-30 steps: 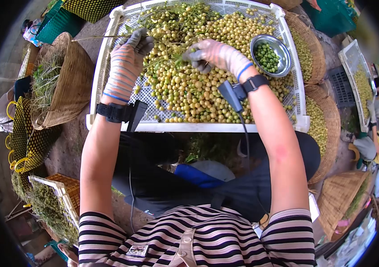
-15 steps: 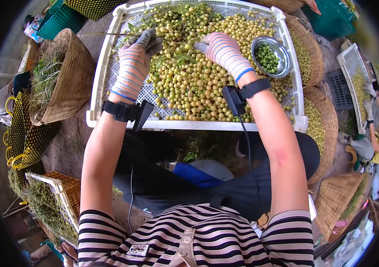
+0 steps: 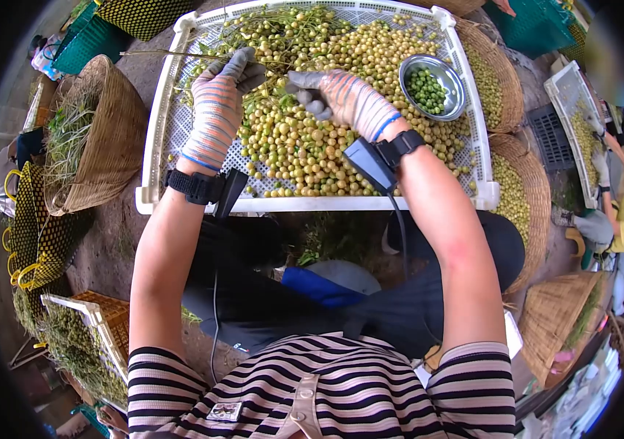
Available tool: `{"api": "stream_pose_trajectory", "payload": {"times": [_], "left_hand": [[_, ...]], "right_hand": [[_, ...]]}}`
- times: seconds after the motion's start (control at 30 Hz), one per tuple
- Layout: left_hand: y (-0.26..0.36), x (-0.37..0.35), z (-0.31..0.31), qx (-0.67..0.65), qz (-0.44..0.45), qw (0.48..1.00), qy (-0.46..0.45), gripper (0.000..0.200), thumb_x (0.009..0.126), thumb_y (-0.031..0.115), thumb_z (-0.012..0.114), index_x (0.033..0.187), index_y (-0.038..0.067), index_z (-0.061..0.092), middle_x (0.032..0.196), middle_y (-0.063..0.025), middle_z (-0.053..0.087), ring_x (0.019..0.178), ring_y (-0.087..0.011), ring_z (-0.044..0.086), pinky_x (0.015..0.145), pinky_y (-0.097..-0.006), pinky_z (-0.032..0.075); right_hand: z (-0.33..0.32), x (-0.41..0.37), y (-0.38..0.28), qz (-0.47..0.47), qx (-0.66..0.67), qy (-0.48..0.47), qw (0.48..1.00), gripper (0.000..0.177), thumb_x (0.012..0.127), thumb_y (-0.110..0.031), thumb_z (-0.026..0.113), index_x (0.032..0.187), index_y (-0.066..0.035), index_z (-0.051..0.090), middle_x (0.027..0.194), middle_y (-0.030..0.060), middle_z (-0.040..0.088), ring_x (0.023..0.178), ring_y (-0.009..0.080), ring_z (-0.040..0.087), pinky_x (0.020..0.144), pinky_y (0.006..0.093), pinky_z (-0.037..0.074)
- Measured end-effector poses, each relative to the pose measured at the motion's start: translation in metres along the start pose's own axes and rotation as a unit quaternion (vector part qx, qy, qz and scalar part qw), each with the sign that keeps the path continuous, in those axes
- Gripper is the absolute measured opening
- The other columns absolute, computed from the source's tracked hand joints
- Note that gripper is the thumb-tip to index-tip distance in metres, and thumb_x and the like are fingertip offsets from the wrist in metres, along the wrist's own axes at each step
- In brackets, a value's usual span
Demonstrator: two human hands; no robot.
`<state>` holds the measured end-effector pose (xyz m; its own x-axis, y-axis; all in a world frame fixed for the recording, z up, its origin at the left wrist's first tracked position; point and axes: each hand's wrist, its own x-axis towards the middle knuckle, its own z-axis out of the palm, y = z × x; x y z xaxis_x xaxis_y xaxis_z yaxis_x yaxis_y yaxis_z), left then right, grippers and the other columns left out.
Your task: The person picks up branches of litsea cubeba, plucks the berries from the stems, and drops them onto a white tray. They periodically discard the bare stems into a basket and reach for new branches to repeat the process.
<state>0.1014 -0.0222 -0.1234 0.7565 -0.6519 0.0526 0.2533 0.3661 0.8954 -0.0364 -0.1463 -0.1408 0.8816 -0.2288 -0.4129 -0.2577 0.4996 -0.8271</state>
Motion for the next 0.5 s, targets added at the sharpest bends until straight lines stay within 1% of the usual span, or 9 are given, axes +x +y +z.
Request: {"api": "stream_pose_trajectory", "payload": {"times": [0.1, 0.23, 0.27, 0.3, 0.33, 0.37, 0.4, 0.47, 0.5], "left_hand": [[0.003, -0.003, -0.001, 0.002, -0.010, 1.000, -0.021, 0.015, 0.083, 0.009, 0.059, 0.092, -0.002, 0.061, 0.081, -0.0110, 0.064, 0.068, -0.0207, 0.064, 0.060, -0.0325, 0.056], [0.015, -0.005, 0.003, 0.007, -0.006, 1.000, -0.027, 0.016, 0.083, 0.011, 0.060, 0.092, -0.003, 0.062, 0.079, -0.0106, 0.064, 0.067, -0.0198, 0.064, 0.059, -0.0311, 0.055], [0.023, -0.003, 0.004, 0.025, 0.016, 0.999, -0.023, 0.015, 0.082, 0.010, 0.061, 0.089, -0.003, 0.062, 0.074, -0.0105, 0.064, 0.062, -0.0191, 0.063, 0.055, -0.0294, 0.054], [0.036, 0.000, 0.000, 0.035, 0.026, 0.999, -0.013, 0.016, 0.081, 0.011, 0.062, 0.089, -0.003, 0.062, 0.071, -0.0102, 0.064, 0.062, -0.0184, 0.063, 0.055, -0.0298, 0.054], [0.053, 0.001, -0.007, 0.089, 0.053, 0.994, -0.039, 0.019, 0.083, 0.016, 0.062, 0.094, 0.001, 0.063, 0.080, -0.0080, 0.065, 0.068, -0.0164, 0.063, 0.064, -0.0286, 0.054], [0.070, 0.003, -0.014, 0.111, 0.055, 0.991, -0.057, 0.020, 0.083, 0.017, 0.062, 0.093, 0.001, 0.063, 0.080, -0.0073, 0.065, 0.068, -0.0153, 0.063, 0.064, -0.0272, 0.053], [0.086, 0.004, -0.021, 0.134, 0.058, 0.986, -0.075, 0.020, 0.083, 0.018, 0.062, 0.093, 0.001, 0.064, 0.079, -0.0066, 0.064, 0.067, -0.0142, 0.062, 0.063, -0.0258, 0.052], [0.123, -0.004, -0.036, 0.243, 0.011, 0.965, -0.102, 0.020, 0.083, 0.018, 0.060, 0.094, 0.002, 0.064, 0.077, -0.0052, 0.064, 0.067, -0.0124, 0.061, 0.063, -0.0235, 0.049], [0.137, -0.011, -0.046, 0.288, 0.000, 0.953, -0.091, 0.022, 0.084, 0.019, 0.059, 0.095, 0.000, 0.063, 0.077, -0.0043, 0.063, 0.066, -0.0107, 0.060, 0.062, -0.0216, 0.047]], "right_hand": [[-0.009, -0.017, -0.011, -0.121, -0.017, 0.016, 0.992, 0.018, 0.081, -0.024, 0.062, 0.081, -0.006, 0.059, 0.057, -0.0051, 0.047, 0.045, 0.0048, 0.038, 0.041, 0.0182, 0.027], [-0.039, -0.005, -0.022, -0.084, -0.030, 0.081, 0.993, 0.019, 0.080, -0.025, 0.063, 0.072, -0.010, 0.055, 0.059, -0.0024, 0.051, 0.046, 0.0056, 0.043, 0.040, 0.0193, 0.030], [-0.037, -0.016, -0.029, -0.085, -0.220, 0.156, 0.959, 0.014, 0.079, -0.023, 0.063, 0.079, -0.010, 0.060, 0.062, 0.0019, 0.057, 0.053, 0.0121, 0.054, 0.047, 0.0230, 0.041], [-0.054, -0.003, -0.023, -0.127, -0.443, 0.232, 0.857, 0.014, 0.078, -0.022, 0.063, 0.089, -0.013, 0.061, 0.074, 0.0052, 0.060, 0.068, 0.0167, 0.058, 0.059, 0.0282, 0.045], [-0.070, 0.011, -0.015, -0.160, -0.635, 0.295, 0.696, 0.022, 0.077, -0.020, 0.062, 0.098, -0.016, 0.063, 0.087, 0.0085, 0.063, 0.083, 0.0214, 0.061, 0.072, 0.0335, 0.048], [-0.048, 0.001, -0.019, -0.095, -0.762, 0.323, 0.553, 0.040, 0.074, -0.019, 0.062, 0.113, -0.026, 0.058, 0.115, 0.0089, 0.055, 0.112, 0.0271, 0.048, 0.093, 0.0415, 0.038], [-0.026, -0.005, -0.023, -0.079, -0.801, 0.306, 0.509, 0.044, 0.074, -0.022, 0.062, 0.117, -0.025, 0.055, 0.126, 0.0069, 0.046, 0.119, 0.0272, 0.040, 0.098, 0.0426, 0.032], [-0.020, 0.014, -0.008, -0.139, -0.757, 0.219, 0.600, 0.042, 0.074, -0.024, 0.062, 0.116, -0.024, 0.056, 0.123, 0.0062, 0.048, 0.117, 0.0277, 0.042, 0.098, 0.0434, 0.032], [-0.017, 0.026, -0.001, -0.185, -0.764, 0.185, 0.590, 0.042, 0.074, -0.026, 0.062, 0.116, -0.023, 0.057, 0.121, 0.0069, 0.049, 0.115, 0.0276, 0.043, 0.098, 0.0446, 0.032]]}}
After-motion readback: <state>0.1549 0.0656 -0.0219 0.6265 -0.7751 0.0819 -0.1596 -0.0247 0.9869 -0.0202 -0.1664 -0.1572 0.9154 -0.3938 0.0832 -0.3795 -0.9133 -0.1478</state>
